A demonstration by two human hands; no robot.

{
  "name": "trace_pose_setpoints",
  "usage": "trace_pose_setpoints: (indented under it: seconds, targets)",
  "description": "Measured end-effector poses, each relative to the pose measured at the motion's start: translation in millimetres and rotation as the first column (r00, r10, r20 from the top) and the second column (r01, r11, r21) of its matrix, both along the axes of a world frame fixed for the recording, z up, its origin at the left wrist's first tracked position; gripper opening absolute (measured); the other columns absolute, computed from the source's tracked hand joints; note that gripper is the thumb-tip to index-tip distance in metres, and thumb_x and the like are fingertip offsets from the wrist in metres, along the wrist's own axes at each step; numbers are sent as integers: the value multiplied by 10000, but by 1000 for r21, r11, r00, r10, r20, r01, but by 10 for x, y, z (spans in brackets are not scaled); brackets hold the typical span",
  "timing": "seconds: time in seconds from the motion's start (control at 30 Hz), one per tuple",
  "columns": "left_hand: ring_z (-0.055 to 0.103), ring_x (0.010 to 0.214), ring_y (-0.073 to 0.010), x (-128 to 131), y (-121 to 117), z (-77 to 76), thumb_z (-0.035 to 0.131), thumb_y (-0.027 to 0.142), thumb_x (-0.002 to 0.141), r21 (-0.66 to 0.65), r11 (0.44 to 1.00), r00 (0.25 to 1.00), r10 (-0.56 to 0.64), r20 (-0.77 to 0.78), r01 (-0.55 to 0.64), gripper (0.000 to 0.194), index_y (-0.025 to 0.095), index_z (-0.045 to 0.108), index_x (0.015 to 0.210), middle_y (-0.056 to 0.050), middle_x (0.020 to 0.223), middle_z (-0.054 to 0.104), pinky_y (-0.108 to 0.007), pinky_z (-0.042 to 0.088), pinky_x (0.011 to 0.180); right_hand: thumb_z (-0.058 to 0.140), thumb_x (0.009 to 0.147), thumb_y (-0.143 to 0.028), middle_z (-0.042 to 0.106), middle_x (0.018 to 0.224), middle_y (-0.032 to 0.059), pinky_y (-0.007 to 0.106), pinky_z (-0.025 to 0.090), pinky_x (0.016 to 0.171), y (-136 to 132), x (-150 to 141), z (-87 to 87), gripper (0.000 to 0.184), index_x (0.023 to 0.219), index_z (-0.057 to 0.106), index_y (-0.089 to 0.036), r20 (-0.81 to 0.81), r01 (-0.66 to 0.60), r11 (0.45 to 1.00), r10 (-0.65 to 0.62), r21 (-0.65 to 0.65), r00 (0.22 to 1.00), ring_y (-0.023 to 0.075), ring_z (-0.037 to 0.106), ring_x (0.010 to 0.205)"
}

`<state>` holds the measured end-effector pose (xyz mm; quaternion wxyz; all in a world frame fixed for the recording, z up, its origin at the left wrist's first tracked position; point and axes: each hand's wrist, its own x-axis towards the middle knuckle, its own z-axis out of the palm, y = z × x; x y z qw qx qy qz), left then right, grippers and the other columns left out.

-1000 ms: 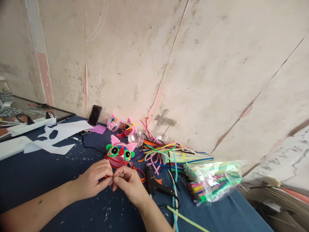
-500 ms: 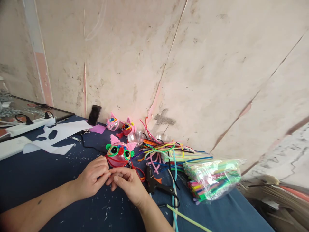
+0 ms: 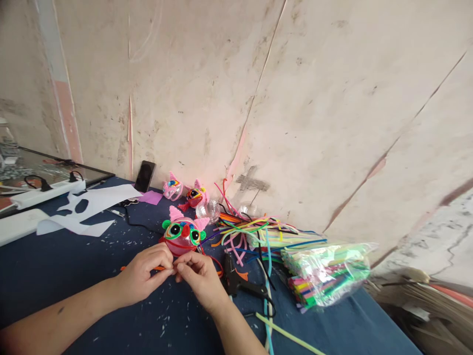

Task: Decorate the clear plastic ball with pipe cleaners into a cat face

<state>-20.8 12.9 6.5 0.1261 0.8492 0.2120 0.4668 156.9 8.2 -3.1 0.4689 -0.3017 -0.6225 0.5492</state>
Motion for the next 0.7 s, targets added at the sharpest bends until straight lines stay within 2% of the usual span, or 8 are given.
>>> trace_pose_setpoints:
  seconds: [0.1, 0.27, 0.53, 0.7]
  targets:
    - [489, 628, -118, -4, -3, 7, 433, 101, 867, 21, 1000, 1000, -9, -26, 9, 197, 184, 467, 691, -8, 671, 530, -234, 419, 596, 672, 774, -419, 587, 596, -15, 229, 398, 581, -10, -13, 2, 274, 722, 637, -153, 79, 45, 999, -47, 24, 996, 102, 511, 563]
    - [432, 614, -125, 6, -21, 14, 378, 91, 884, 126, 991, 996, -28, -86, 39, 244, 193, 409, 664, -3, 643, 484, -243, 381, 578, 660, 773, -398, 567, 634, -13, 233, 383, 591, -9, -33, -23, 257, 717, 621, -150, 139, 37, 998, -44, 49, 989, 105, 488, 587]
    - [387, 588, -125, -1, -34, 2, 359, 154, 931, 143, 990, 991, 28, -127, -10, 285, 198, 380, 650, 20, 618, 409, -255, 332, 548, 681, 760, -362, 565, 657, -14, 238, 379, 596, 10, -27, -76, 222, 732, 620, -151, 168, 11, 999, -18, 41, 986, 108, 482, 605]
    - [382, 553, -122, 5, -24, -18, 312, 218, 964, 179, 984, 994, -5, -109, 25, 323, 195, 410, 658, 24, 573, 423, -254, 320, 521, 645, 784, -357, 573, 666, -7, 236, 376, 595, -8, -26, -56, 215, 745, 628, -147, 183, 14, 998, -25, 58, 983, 108, 482, 607]
